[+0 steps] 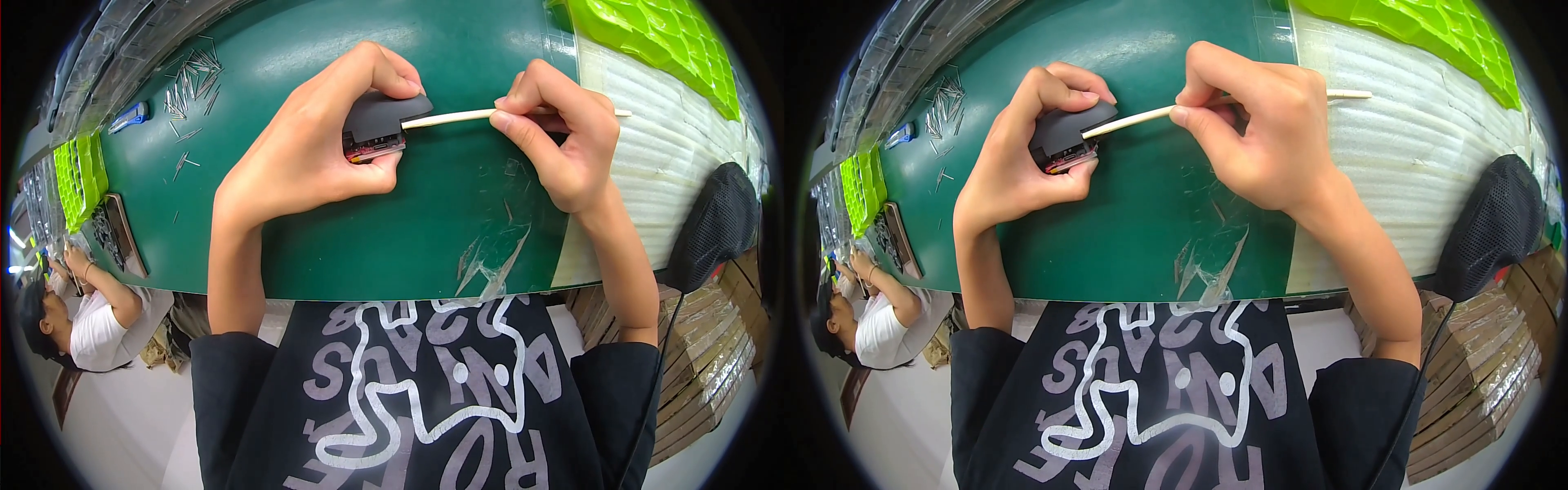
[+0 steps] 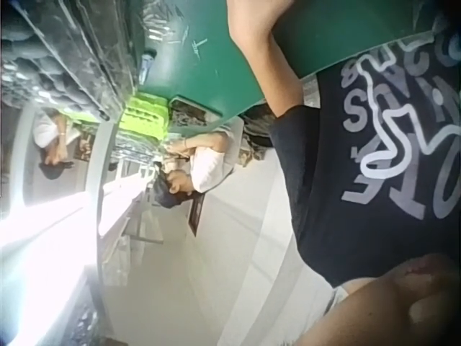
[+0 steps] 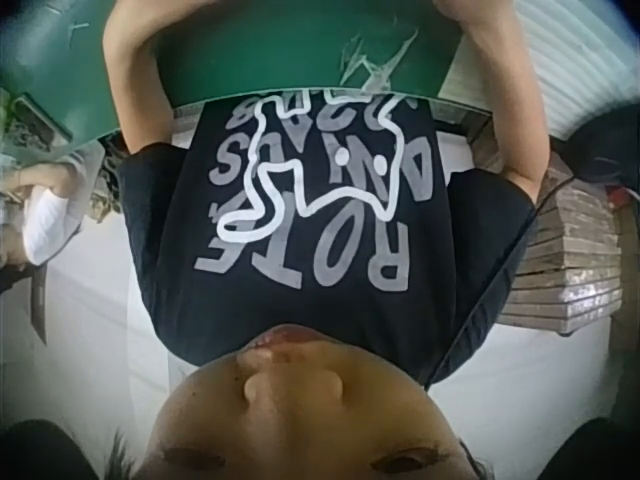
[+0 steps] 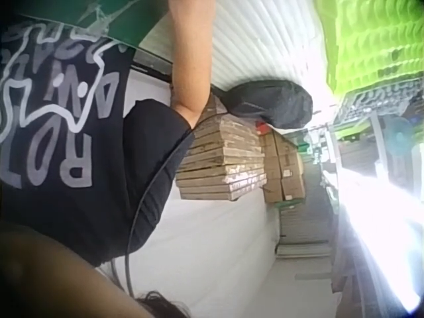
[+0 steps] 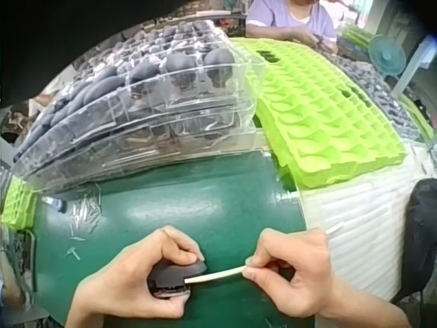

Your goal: The user is assembling a electronic device by inserting battery and using a wooden stick to adjust the internal components.

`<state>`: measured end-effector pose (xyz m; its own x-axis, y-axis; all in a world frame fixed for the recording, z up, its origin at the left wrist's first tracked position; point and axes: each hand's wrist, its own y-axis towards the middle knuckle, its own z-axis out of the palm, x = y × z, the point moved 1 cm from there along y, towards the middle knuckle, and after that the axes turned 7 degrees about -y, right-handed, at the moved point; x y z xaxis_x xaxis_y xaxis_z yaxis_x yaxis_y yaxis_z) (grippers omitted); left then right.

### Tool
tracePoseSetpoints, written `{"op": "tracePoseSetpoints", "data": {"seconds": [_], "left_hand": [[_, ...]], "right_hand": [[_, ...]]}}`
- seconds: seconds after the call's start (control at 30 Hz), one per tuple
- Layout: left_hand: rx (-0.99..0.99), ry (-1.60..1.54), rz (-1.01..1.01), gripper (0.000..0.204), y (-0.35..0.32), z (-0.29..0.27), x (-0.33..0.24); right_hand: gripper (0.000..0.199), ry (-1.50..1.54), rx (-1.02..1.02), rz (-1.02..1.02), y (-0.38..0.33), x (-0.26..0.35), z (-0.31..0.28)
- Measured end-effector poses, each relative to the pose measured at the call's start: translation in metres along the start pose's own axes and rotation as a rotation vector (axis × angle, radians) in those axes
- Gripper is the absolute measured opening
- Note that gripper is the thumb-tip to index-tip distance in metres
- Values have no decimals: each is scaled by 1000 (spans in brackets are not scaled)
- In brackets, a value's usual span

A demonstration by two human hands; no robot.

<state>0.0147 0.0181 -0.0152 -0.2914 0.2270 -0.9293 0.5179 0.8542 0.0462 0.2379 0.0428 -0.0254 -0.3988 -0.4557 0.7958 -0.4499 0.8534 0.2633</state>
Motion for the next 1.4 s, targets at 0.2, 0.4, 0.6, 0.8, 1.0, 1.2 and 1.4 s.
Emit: {"op": "tracePoseSetpoints", "data": {"seconds": [0.2,0.4,0.6,0.8,1.0,1.2,1.4], "left_hand": [[15,88,35,41,-1,1,-1],[-10,60,19,41,1,0,-1],[-10,27,25,42,1,0,0],[-4,45,31,42,0,1,-1],[-26,102,29,41,1,4,-2],[-57,96,39,42,1,4,0],[-35,14,22,43,0,1,2]], "right_hand": [[12,-15,88,-10,-1,3,-2],[15,24,-26,-8,1,0,1],[15,28,-40,-6,0,-2,1],[15,12,-50,-28,-1,-1,3],[15,-58,-49,-40,-1,0,5],[16,-50,-63,-4,-3,2,7],[16,-61,-79,-16,-2,5,5]]}}
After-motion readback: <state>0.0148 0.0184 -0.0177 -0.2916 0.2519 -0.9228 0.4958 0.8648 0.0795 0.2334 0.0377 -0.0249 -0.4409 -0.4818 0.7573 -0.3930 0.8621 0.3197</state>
